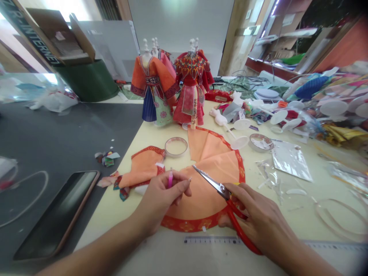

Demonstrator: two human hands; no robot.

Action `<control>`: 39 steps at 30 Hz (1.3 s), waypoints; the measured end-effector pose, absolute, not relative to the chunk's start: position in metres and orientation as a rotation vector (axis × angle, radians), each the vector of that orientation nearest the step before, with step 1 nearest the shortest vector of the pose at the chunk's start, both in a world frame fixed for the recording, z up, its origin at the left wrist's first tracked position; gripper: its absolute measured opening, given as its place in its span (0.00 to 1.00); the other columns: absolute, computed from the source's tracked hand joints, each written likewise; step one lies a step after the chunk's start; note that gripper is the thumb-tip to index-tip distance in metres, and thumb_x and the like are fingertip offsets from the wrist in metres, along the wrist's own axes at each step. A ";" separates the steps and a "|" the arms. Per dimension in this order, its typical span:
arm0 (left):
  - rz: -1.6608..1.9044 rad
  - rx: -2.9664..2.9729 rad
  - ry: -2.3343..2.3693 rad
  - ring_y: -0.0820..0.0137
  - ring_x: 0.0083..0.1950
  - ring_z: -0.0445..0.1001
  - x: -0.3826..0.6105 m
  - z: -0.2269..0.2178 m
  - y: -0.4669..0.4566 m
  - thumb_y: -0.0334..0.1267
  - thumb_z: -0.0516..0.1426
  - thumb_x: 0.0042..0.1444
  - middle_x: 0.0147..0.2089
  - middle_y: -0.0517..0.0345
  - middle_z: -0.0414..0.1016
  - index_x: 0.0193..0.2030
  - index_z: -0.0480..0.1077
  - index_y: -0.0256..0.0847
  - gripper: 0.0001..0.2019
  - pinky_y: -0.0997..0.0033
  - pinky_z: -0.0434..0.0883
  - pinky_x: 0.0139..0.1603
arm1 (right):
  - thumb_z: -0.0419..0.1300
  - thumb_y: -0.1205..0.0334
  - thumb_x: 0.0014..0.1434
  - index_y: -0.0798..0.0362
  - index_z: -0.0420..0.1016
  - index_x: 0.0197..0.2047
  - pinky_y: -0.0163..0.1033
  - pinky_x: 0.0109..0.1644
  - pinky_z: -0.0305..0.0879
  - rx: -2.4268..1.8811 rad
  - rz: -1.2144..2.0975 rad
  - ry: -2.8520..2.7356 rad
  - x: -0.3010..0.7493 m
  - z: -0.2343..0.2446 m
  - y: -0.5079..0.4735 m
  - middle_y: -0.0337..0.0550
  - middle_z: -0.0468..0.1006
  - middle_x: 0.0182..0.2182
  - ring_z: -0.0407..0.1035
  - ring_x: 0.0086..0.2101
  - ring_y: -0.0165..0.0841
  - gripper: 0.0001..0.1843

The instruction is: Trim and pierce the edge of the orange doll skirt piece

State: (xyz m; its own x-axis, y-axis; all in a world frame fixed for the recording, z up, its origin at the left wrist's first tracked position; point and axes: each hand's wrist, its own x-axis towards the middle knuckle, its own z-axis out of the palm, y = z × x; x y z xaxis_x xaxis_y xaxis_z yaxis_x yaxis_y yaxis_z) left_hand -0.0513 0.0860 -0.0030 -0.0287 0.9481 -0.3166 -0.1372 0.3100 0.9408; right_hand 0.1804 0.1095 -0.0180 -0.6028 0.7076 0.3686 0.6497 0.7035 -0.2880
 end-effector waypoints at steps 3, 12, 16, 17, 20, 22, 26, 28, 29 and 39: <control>1.056 0.848 1.284 0.82 0.22 0.58 -0.051 -0.003 0.085 0.42 0.60 0.53 0.27 0.63 0.72 0.33 0.69 0.39 0.09 0.80 0.54 0.23 | 0.55 0.47 0.59 0.53 0.64 0.50 0.34 0.26 0.62 -1.051 0.184 -2.477 0.181 -0.019 0.110 0.41 0.69 0.30 0.65 0.25 0.30 0.22; 1.039 0.839 1.247 0.83 0.22 0.59 -0.052 -0.004 0.086 0.42 0.60 0.54 0.30 0.61 0.74 0.33 0.68 0.38 0.09 0.80 0.54 0.22 | 0.53 0.49 0.61 0.53 0.64 0.50 0.34 0.26 0.63 -1.055 0.166 -2.435 0.182 -0.018 0.110 0.43 0.71 0.31 0.66 0.25 0.30 0.19; 1.046 0.801 1.213 0.83 0.23 0.61 -0.051 -0.004 0.088 0.42 0.61 0.53 0.34 0.60 0.75 0.39 0.67 0.39 0.11 0.81 0.55 0.23 | 0.53 0.51 0.61 0.52 0.63 0.51 0.33 0.26 0.64 -1.084 0.227 -2.398 0.182 -0.017 0.110 0.44 0.72 0.34 0.68 0.27 0.31 0.18; 1.059 0.793 1.207 0.83 0.23 0.62 -0.051 -0.003 0.088 0.41 0.61 0.52 0.35 0.59 0.76 0.40 0.66 0.40 0.12 0.81 0.56 0.24 | 0.53 0.53 0.62 0.51 0.63 0.51 0.33 0.27 0.65 -1.092 0.268 -2.382 0.181 -0.017 0.110 0.44 0.72 0.35 0.69 0.28 0.31 0.17; 1.113 0.786 1.182 0.81 0.25 0.66 -0.048 -0.003 0.089 0.40 0.62 0.51 0.37 0.57 0.76 0.44 0.64 0.40 0.15 0.80 0.57 0.24 | 0.53 0.58 0.61 0.50 0.61 0.54 0.33 0.30 0.68 -1.109 0.395 -2.312 0.178 -0.018 0.110 0.45 0.73 0.38 0.70 0.31 0.31 0.18; 1.134 0.781 1.165 0.79 0.27 0.68 -0.046 -0.003 0.088 0.39 0.62 0.51 0.39 0.55 0.76 0.45 0.63 0.40 0.17 0.80 0.55 0.23 | 0.55 0.59 0.59 0.50 0.60 0.55 0.33 0.33 0.70 -1.135 0.456 -2.248 0.176 -0.019 0.110 0.45 0.74 0.40 0.71 0.33 0.32 0.21; 1.173 0.748 1.121 0.76 0.30 0.72 -0.041 -0.004 0.085 0.38 0.62 0.51 0.41 0.54 0.77 0.43 0.62 0.41 0.15 0.80 0.56 0.22 | 0.56 0.62 0.57 0.49 0.59 0.57 0.35 0.38 0.72 -1.170 0.529 -2.159 0.170 -0.019 0.108 0.47 0.73 0.44 0.72 0.38 0.33 0.24; 1.191 0.727 1.087 0.74 0.33 0.74 -0.039 -0.005 0.084 0.37 0.62 0.51 0.42 0.54 0.77 0.40 0.63 0.41 0.14 0.81 0.55 0.21 | 0.54 0.64 0.57 0.49 0.58 0.57 0.36 0.38 0.72 -1.162 0.545 -2.144 0.166 -0.017 0.105 0.48 0.72 0.46 0.72 0.39 0.34 0.24; 1.193 0.712 1.068 0.72 0.34 0.75 -0.039 -0.005 0.083 0.37 0.62 0.51 0.42 0.53 0.77 0.39 0.63 0.41 0.13 0.81 0.53 0.20 | 0.54 0.65 0.57 0.49 0.58 0.57 0.37 0.38 0.72 -1.158 0.558 -2.141 0.164 -0.016 0.103 0.49 0.72 0.47 0.72 0.40 0.34 0.24; 1.118 0.641 0.955 0.72 0.38 0.74 -0.036 -0.007 0.080 0.36 0.65 0.46 0.33 0.60 0.76 0.28 0.67 0.39 0.10 0.76 0.68 0.38 | 0.52 0.67 0.57 0.53 0.55 0.60 0.49 0.46 0.71 -1.175 0.473 -2.175 0.141 -0.021 0.091 0.54 0.69 0.48 0.68 0.46 0.40 0.27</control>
State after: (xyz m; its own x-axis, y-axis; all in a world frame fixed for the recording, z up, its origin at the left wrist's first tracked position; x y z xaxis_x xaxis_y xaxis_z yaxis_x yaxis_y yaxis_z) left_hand -0.0365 0.0800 -0.0074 0.1316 0.9426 -0.3070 -0.4511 0.3327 0.8281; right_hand 0.1412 0.0911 -0.0210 -0.4166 0.8405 0.3464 0.6206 0.5414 -0.5672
